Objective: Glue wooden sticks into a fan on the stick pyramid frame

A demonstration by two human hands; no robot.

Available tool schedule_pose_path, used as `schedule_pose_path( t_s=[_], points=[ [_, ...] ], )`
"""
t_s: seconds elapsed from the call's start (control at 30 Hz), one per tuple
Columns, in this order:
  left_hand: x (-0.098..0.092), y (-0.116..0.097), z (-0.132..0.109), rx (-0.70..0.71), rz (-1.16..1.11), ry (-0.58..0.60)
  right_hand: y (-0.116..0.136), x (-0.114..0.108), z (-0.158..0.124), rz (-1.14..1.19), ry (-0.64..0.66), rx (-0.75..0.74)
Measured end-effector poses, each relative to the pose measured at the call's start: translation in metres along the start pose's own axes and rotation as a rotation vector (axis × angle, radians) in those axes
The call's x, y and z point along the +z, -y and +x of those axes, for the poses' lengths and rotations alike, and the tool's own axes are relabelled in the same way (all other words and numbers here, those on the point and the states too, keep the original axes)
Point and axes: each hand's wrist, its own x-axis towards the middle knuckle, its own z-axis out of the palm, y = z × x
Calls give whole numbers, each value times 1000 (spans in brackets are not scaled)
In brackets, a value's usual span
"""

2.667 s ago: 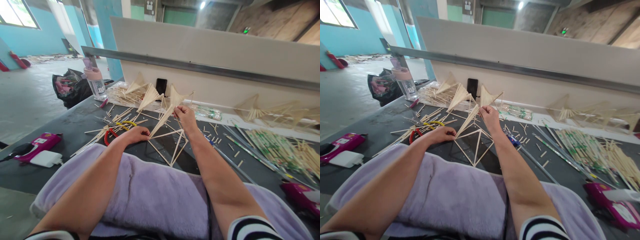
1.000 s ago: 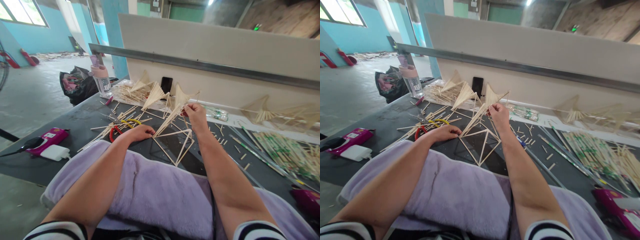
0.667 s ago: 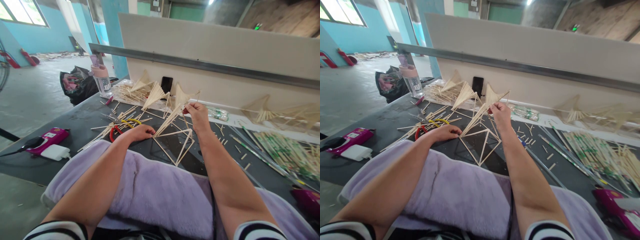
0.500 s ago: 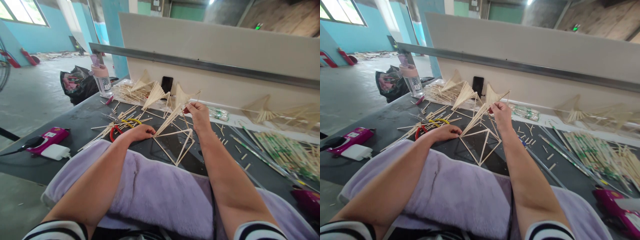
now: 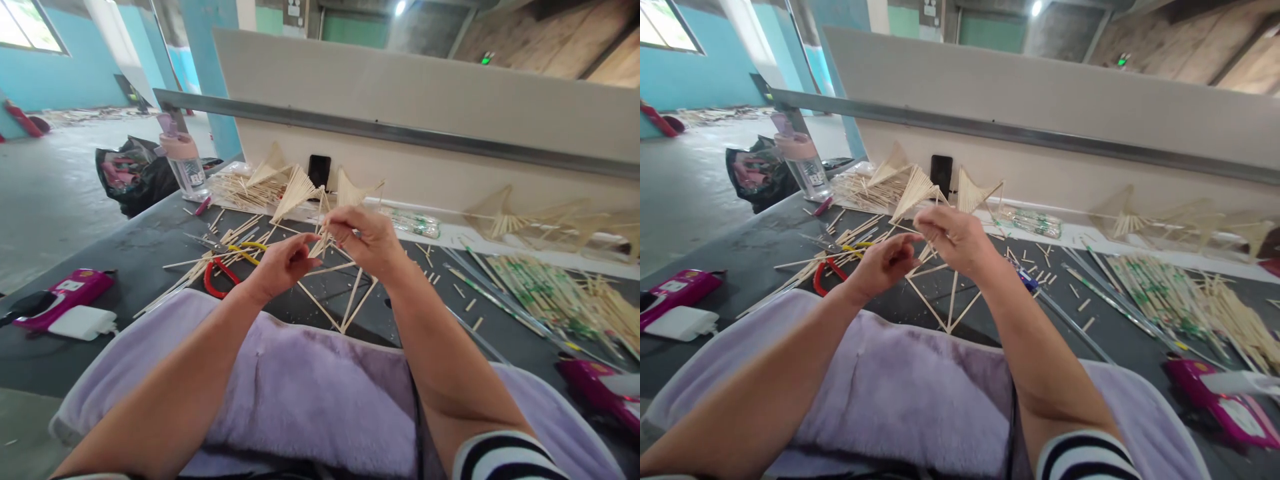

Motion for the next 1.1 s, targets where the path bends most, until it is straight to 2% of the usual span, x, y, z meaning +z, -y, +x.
schedule_pose_path(
  t_s=[0.1, 0.17, 0.23, 0.37, 0.53, 0.6, 0.67, 0.8, 0.93, 1.1],
  points=[
    [5, -7, -3, 21, 1, 38, 10, 2, 1, 38, 137, -22],
    [7, -11, -4, -1, 3, 70, 12, 1, 1, 100, 181, 47],
    [8, -14, -4, -60, -41, 53, 11, 0, 1, 185, 184, 150],
    [6, -20, -1, -216, -278, -149, -3, -2, 2, 260, 1, 319],
    [-6, -20, 8, -268, -704, -401, -33, -13, 2, 74, -272, 452],
    [-9, -19, 10, -290, -840, -448, -42, -19, 1, 91, -307, 501],
    [-9, -19, 10, -316, -932, -449, -46, -23, 1, 228, -234, 569],
    [1, -20, 7, -355, -1042, -363, -41, -21, 0, 600, 28, 657],
    [13, -21, 3, -403, -1150, -258, -32, -13, -2, 775, 39, 612],
    [17, -18, 2, -477, -1239, -250, -26, -10, -4, 768, 120, 554]
  ],
)
